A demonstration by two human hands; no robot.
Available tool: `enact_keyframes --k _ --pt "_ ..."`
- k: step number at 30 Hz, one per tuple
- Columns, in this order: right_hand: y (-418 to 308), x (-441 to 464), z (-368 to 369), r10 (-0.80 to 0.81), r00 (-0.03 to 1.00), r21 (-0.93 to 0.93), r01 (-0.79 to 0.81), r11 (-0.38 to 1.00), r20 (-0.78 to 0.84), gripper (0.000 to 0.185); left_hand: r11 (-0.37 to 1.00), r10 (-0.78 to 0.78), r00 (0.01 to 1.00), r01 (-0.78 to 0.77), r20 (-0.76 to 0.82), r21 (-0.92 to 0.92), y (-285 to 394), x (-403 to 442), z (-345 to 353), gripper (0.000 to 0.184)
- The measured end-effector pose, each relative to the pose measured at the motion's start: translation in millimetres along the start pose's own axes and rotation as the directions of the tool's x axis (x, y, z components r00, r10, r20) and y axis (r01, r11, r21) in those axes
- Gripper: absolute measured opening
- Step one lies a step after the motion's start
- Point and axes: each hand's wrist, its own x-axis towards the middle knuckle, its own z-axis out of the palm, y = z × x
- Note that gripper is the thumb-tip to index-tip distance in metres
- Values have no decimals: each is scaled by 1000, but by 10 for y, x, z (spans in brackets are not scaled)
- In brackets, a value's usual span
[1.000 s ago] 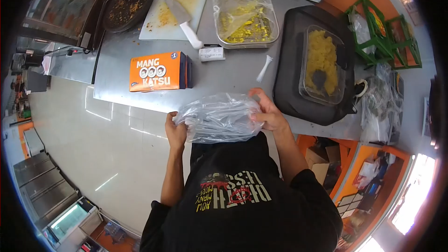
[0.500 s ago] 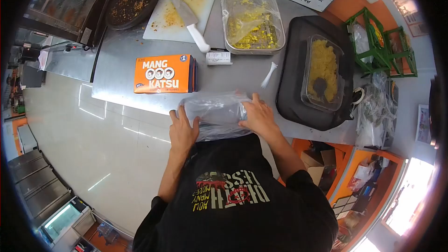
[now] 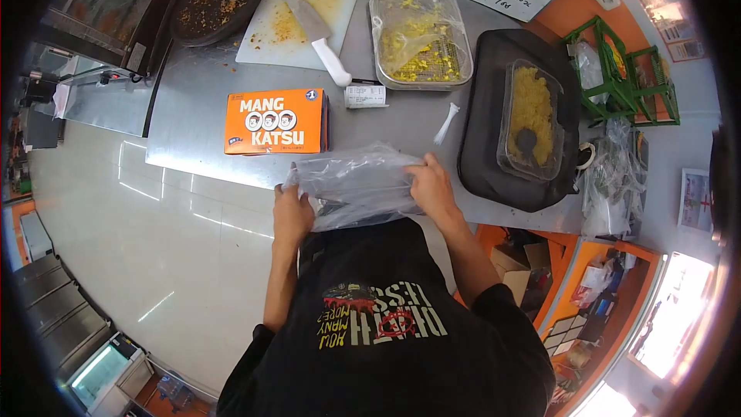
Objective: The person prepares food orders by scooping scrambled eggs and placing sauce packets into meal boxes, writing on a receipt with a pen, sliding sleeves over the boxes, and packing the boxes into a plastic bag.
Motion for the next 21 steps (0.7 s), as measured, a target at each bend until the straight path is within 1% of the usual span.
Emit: enact_keyframes --k 1,2,3,4,5,6,7,8,10,12,13,15,16,18,21 --pt "-41 -17 21 37 997 -202 -51 978 -72 27 999 -48 999 48 2 -21 95 -1 32 51" --pt "-68 -13 -8 83 996 -157 -87 984 -35 33 994 -97 995 97 2 -46 172 -3 47 47" --pt "-157 -9 -109 126 992 -112 -124 986 6 39 998 -60 998 59 -27 -28 213 -22 20 37" --pt "-225 0 -201 166 985 -70 -162 984 47 46 997 16 1000 -16 6 -72 79 18 68 35" --pt "-246 -3 -269 139 988 -57 -136 989 69 51 989 92 995 -88 37 -117 -179 85 149 34" --pt "-245 -15 -332 113 989 -43 -110 993 91 57 980 119 990 -105 79 -168 -205 99 131 34" --pt "-250 -22 -370 87 990 -27 -84 996 114 63 968 146 982 -117 120 -221 -233 113 115 34" --pt "-265 -12 -383 131 973 -93 -115 989 188 66 958 127 976 -75 178 -276 -252 120 107 36" --pt "-285 3 -398 230 919 -229 -161 960 320 73 981 94 974 -56 204 -186 -159 70 34 44" --pt "-297 -10 -405 223 920 -295 -126 947 322 77 990 77 989 -91 126 109 -37 1 2 54" --pt "-305 -10 -411 216 922 -328 -106 939 322 79 987 47 986 -70 157 144 66 -5 -49 59" --pt "-353 -58 -482 56 959 -298 31 954 279 73 976 -21 975 -28 219 217 234 -2 -138 68" --pt "-368 -74 -505 -25 966 -286 100 953 256 70 978 24 973 -70 232 195 208 25 -132 70" --pt "-324 -32 -420 -49 993 -195 70 978 108 60 977 112 961 -153 254 149 116 83 -124 73" --pt "-209 76 -227 -94 994 -161 83 983 -63 42 968 209 949 -235 236 87 131 127 -186 67"
